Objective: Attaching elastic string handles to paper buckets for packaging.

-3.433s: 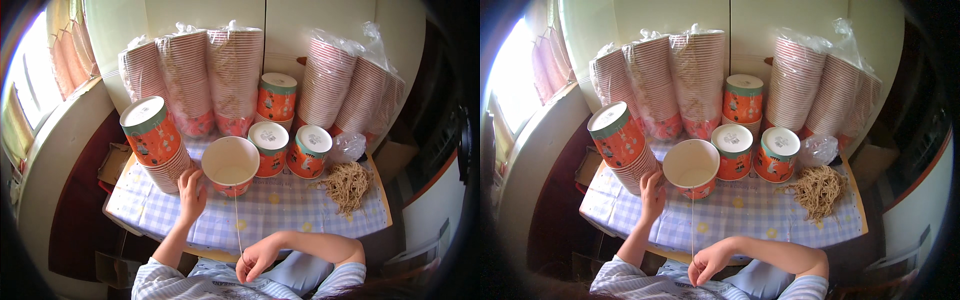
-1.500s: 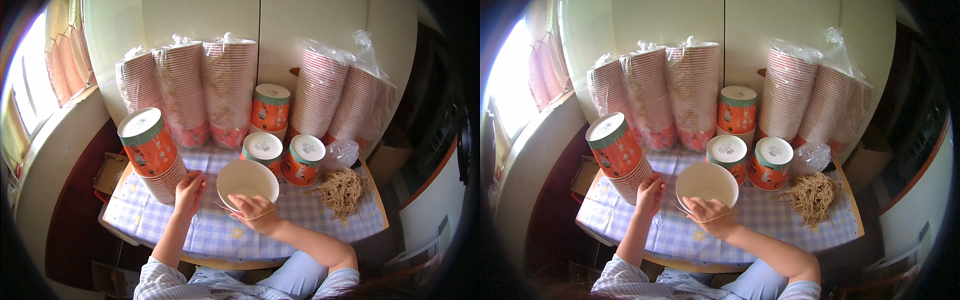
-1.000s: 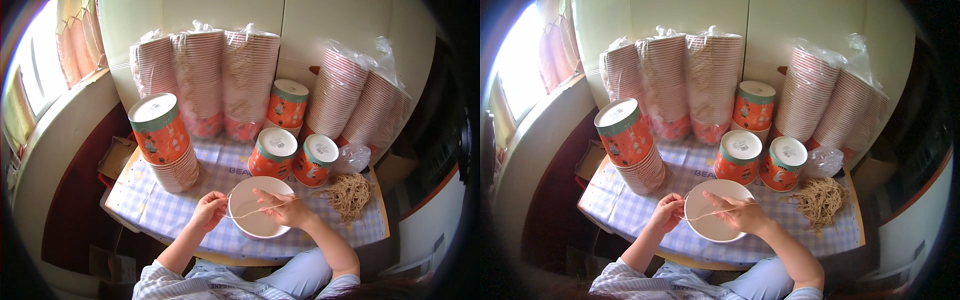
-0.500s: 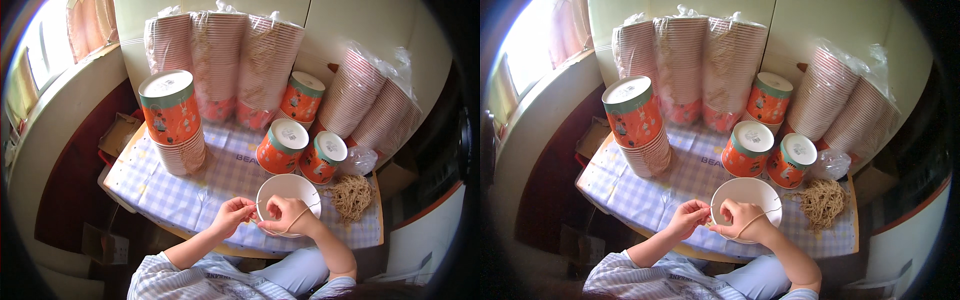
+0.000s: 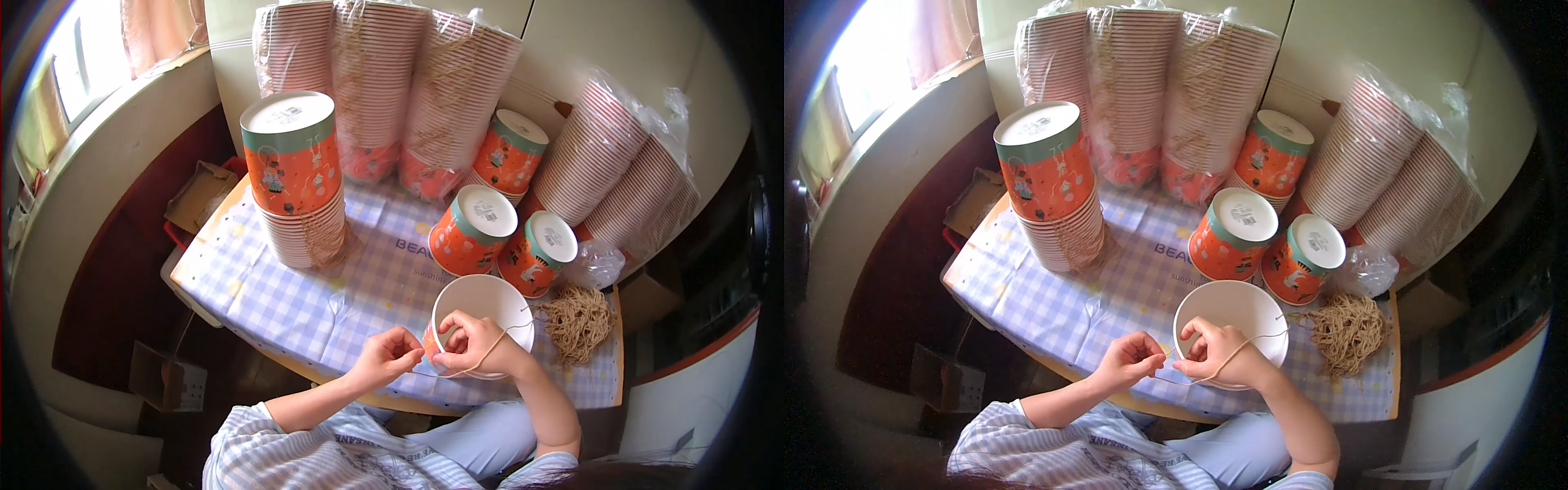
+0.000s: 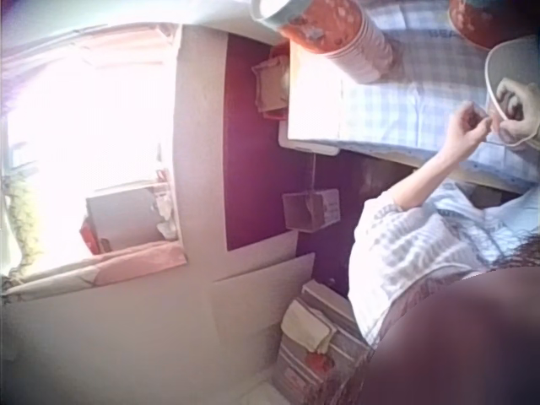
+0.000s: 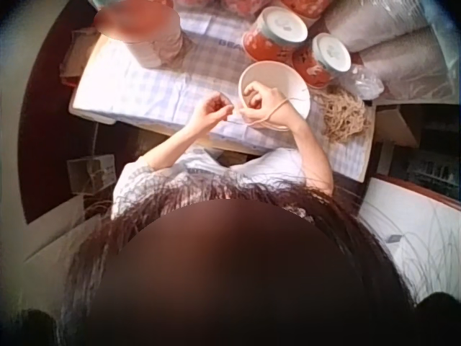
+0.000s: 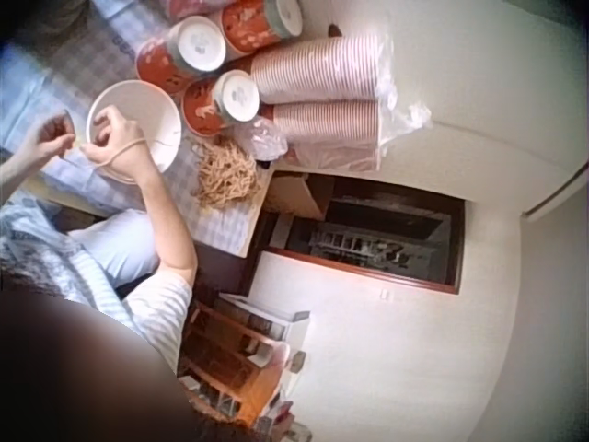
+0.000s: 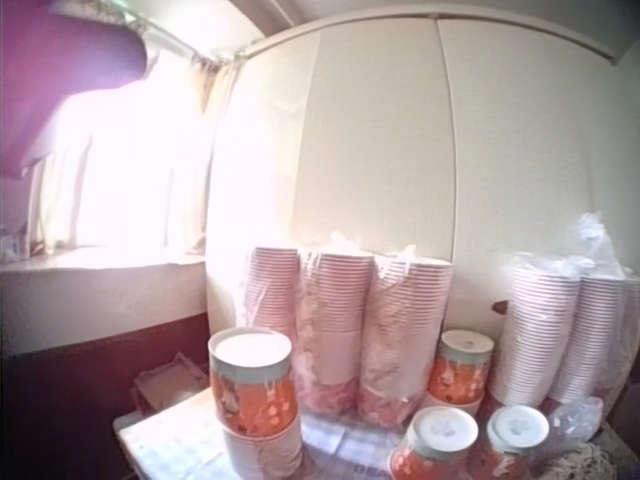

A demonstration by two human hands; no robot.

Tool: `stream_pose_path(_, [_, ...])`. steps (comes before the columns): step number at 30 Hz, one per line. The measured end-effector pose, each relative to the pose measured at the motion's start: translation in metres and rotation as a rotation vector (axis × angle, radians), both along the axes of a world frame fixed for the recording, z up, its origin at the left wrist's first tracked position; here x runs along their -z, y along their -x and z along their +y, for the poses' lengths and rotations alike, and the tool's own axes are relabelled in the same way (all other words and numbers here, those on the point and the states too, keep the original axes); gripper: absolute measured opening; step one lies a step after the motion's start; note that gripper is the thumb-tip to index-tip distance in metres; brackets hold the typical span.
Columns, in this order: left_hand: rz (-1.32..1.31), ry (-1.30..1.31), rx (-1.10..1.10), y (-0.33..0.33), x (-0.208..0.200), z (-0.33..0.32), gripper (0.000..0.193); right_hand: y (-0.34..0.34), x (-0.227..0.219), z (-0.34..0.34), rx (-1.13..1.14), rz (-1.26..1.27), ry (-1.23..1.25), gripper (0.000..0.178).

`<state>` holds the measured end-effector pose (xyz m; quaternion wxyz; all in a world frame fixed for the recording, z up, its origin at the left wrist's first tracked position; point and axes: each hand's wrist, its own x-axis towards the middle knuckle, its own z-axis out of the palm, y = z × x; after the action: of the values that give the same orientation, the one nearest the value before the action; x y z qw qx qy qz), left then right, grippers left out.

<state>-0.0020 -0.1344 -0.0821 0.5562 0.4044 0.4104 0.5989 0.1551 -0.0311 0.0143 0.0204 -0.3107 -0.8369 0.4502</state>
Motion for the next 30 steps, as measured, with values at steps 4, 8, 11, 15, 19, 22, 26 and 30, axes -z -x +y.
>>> stream_pose_path(4, [0.011, -0.005, 0.016, -0.002, 0.000, 0.000, 0.012, -0.001, 0.001, 0.001, -0.007, 0.012, 0.000, 0.041])
stream_pose_path(8, [0.027, -0.014, 0.040, -0.001, 0.000, -0.001, 0.012, 0.000, 0.001, 0.002, -0.009, 0.014, 0.007, 0.041])
stream_pose_path(11, [0.043, -0.015, 0.045, -0.002, -0.002, -0.001, 0.011, -0.001, 0.003, 0.002, -0.012, 0.018, 0.012, 0.041])
stream_pose_path(15, [0.051, -0.026, 0.058, -0.002, -0.001, -0.001, 0.011, -0.001, 0.003, 0.003, -0.031, 0.022, 0.003, 0.041])
stream_pose_path(19, [0.084, -0.019, 0.063, -0.001, -0.002, -0.001, 0.011, -0.002, 0.003, 0.003, -0.032, 0.028, 0.010, 0.041])
stream_pose_path(22, [0.091, -0.013, 0.055, -0.001, -0.001, -0.001, 0.011, -0.001, 0.003, 0.003, -0.037, 0.029, 0.022, 0.041])
stream_pose_path(26, [0.076, -0.004, 0.019, -0.001, -0.001, 0.001, 0.011, 0.000, 0.003, 0.003, -0.034, 0.023, 0.046, 0.041])
stream_pose_path(30, [0.098, -0.001, 0.023, -0.001, 0.001, 0.004, 0.011, -0.003, 0.010, 0.007, -0.059, 0.056, 0.067, 0.038])
